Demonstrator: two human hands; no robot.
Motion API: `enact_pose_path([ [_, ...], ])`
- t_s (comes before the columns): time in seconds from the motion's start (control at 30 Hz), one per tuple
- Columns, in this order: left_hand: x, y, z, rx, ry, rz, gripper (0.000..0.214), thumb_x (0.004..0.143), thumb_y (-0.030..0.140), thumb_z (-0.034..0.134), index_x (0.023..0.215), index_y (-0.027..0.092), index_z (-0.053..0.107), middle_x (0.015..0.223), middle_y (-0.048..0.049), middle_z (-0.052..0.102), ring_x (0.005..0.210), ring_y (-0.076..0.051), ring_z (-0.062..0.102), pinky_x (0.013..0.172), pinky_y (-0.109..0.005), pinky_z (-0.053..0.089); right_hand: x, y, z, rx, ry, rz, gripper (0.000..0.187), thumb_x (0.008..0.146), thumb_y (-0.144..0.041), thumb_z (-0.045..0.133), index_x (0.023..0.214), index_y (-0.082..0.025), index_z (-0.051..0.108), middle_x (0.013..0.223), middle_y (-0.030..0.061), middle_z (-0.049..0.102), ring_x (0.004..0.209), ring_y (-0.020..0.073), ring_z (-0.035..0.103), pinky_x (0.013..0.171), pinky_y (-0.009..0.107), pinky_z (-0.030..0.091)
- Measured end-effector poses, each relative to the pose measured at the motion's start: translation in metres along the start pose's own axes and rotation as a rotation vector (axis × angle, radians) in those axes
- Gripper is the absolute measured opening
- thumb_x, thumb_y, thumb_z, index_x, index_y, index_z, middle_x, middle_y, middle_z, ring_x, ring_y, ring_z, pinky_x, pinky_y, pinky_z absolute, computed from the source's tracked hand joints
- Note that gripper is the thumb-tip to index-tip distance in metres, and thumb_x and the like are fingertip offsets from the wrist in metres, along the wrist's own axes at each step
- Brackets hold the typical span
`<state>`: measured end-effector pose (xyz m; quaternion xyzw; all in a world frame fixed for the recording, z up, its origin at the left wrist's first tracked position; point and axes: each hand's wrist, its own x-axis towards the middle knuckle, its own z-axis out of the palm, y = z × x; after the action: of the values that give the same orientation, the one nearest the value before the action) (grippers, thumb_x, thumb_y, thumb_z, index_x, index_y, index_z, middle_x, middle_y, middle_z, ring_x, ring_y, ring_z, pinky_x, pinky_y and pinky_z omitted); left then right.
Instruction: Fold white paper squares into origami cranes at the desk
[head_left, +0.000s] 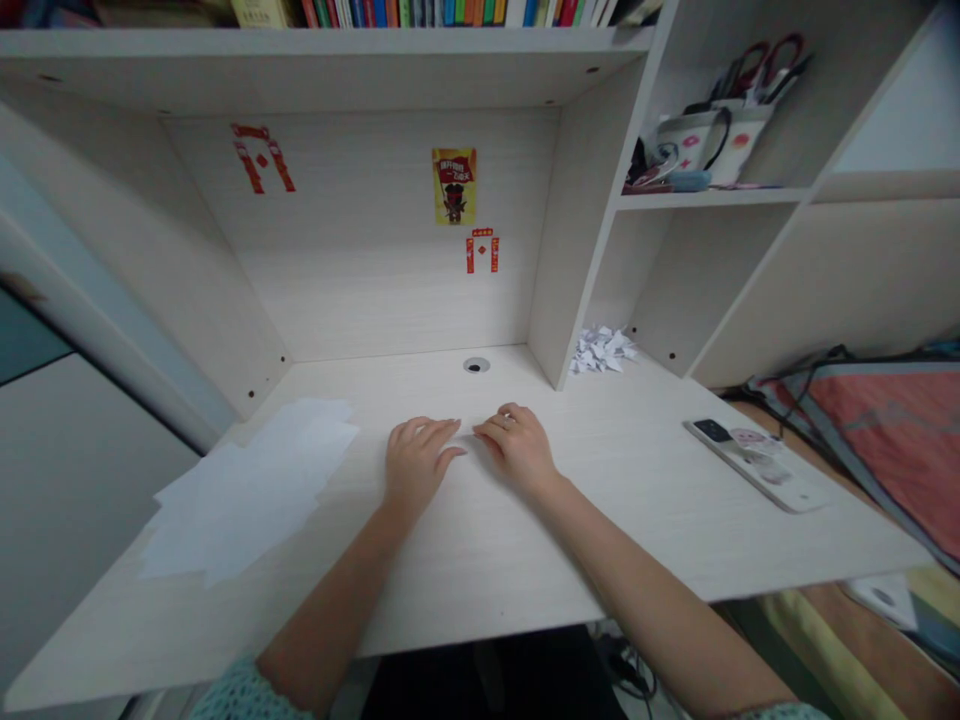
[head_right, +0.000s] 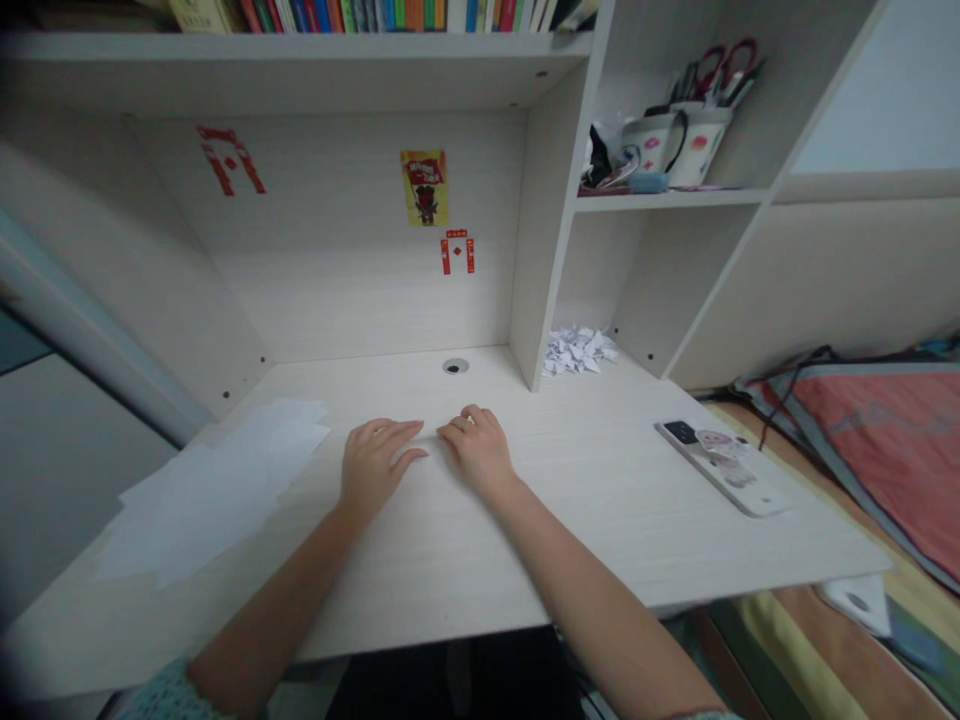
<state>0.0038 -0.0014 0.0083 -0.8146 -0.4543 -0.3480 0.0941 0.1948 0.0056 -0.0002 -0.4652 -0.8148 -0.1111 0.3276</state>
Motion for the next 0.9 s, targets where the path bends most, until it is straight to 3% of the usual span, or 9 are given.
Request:
enact_pose_path([
  [0.13, -0.001, 0.001, 0.001, -0.01, -0.088, 0.006, 0.018, 0.081, 0.034, 0.055, 0.092, 0.029, 0.069, 0.086, -0.0006, 0.071, 0.091, -0.024, 0.054, 0.083, -0.041, 0.031, 0.0, -0.012, -0.001, 0.066, -0.011, -0.066, 0.021, 0.087, -0.028, 0.048, 0.087, -0.022, 0.068, 0.079, 0.0043, 0.068, 0.09, 0.021, 0.048, 0.076, 0.034, 0.033],
  [0.23, -0.002, -0.001, 0.002, 0.008, -0.101, -0.032, 0.018, 0.082, 0.032, 0.053, 0.083, 0.03, 0.071, 0.079, -0.0003, 0.071, 0.089, -0.024, 0.055, 0.083, -0.042, 0.03, -0.001, -0.01, -0.002, 0.06, -0.008, -0.039, 0.022, 0.087, -0.031, 0.048, 0.085, -0.023, 0.068, 0.079, 0.0042, 0.068, 0.089, 0.0214, 0.048, 0.076, 0.034, 0.032],
  [0.37, -0.004, -0.008, 0.002, 0.023, -0.062, -0.109, 0.017, 0.08, 0.027, 0.055, 0.082, 0.031, 0.071, 0.083, -0.0005, 0.072, 0.09, -0.025, 0.055, 0.082, -0.042, 0.03, -0.001, 0.007, -0.006, 0.027, 0.004, 0.083, 0.018, 0.085, -0.027, 0.051, 0.083, -0.022, 0.068, 0.078, 0.0046, 0.069, 0.086, 0.0222, 0.05, 0.073, 0.034, 0.033],
  [0.47, -0.004, -0.013, 0.001, 0.049, -0.013, -0.198, 0.018, 0.08, 0.028, 0.054, 0.083, 0.029, 0.072, 0.082, -0.003, 0.071, 0.087, -0.025, 0.056, 0.08, -0.041, 0.032, 0.0, 0.022, -0.008, -0.012, 0.079, 0.277, 0.018, 0.084, -0.02, 0.05, 0.083, -0.02, 0.068, 0.076, 0.0065, 0.068, 0.084, 0.0232, 0.051, 0.072, 0.035, 0.035],
  [0.53, -0.003, -0.014, 0.001, 0.023, 0.019, -0.258, 0.019, 0.081, 0.032, 0.053, 0.082, 0.027, 0.072, 0.082, -0.0041, 0.071, 0.085, -0.025, 0.057, 0.079, -0.04, 0.035, 0.0, 0.026, -0.007, 0.03, 0.113, 0.331, 0.02, 0.084, -0.02, 0.048, 0.084, -0.02, 0.068, 0.078, 0.0076, 0.068, 0.083, 0.0232, 0.052, 0.075, 0.035, 0.037],
  [0.7, 0.0, -0.007, 0.007, -0.317, 0.039, -0.427, 0.024, 0.08, 0.04, 0.052, 0.085, 0.023, 0.07, 0.087, -0.0041, 0.07, 0.081, -0.021, 0.061, 0.075, -0.032, 0.043, 0.0, 0.007, 0.007, 0.392, 0.039, 0.284, 0.021, 0.08, -0.03, 0.055, 0.095, -0.02, 0.066, 0.094, 0.0076, 0.068, 0.09, 0.0222, 0.054, 0.08, 0.034, 0.041],
  [0.8, 0.001, -0.002, 0.01, -0.617, 0.042, -0.555, 0.027, 0.078, 0.04, 0.054, 0.094, 0.022, 0.067, 0.094, -0.004, 0.069, 0.082, -0.019, 0.062, 0.067, -0.026, 0.046, 0.001, -0.005, 0.014, 0.61, -0.054, 0.259, 0.02, 0.08, -0.033, 0.055, 0.091, -0.022, 0.067, 0.089, 0.0051, 0.068, 0.086, 0.0199, 0.056, 0.078, 0.032, 0.041],
  [0.9, 0.001, 0.002, 0.011, -0.783, 0.023, -0.633, 0.036, 0.076, 0.041, 0.056, 0.106, 0.021, 0.062, 0.089, -0.0048, 0.069, 0.074, -0.018, 0.063, 0.059, -0.024, 0.046, 0.002, -0.008, 0.018, 0.798, -0.074, 0.327, 0.019, 0.08, -0.033, 0.055, 0.083, -0.02, 0.068, 0.081, 0.0034, 0.068, 0.077, 0.0179, 0.058, 0.071, 0.028, 0.041],
])
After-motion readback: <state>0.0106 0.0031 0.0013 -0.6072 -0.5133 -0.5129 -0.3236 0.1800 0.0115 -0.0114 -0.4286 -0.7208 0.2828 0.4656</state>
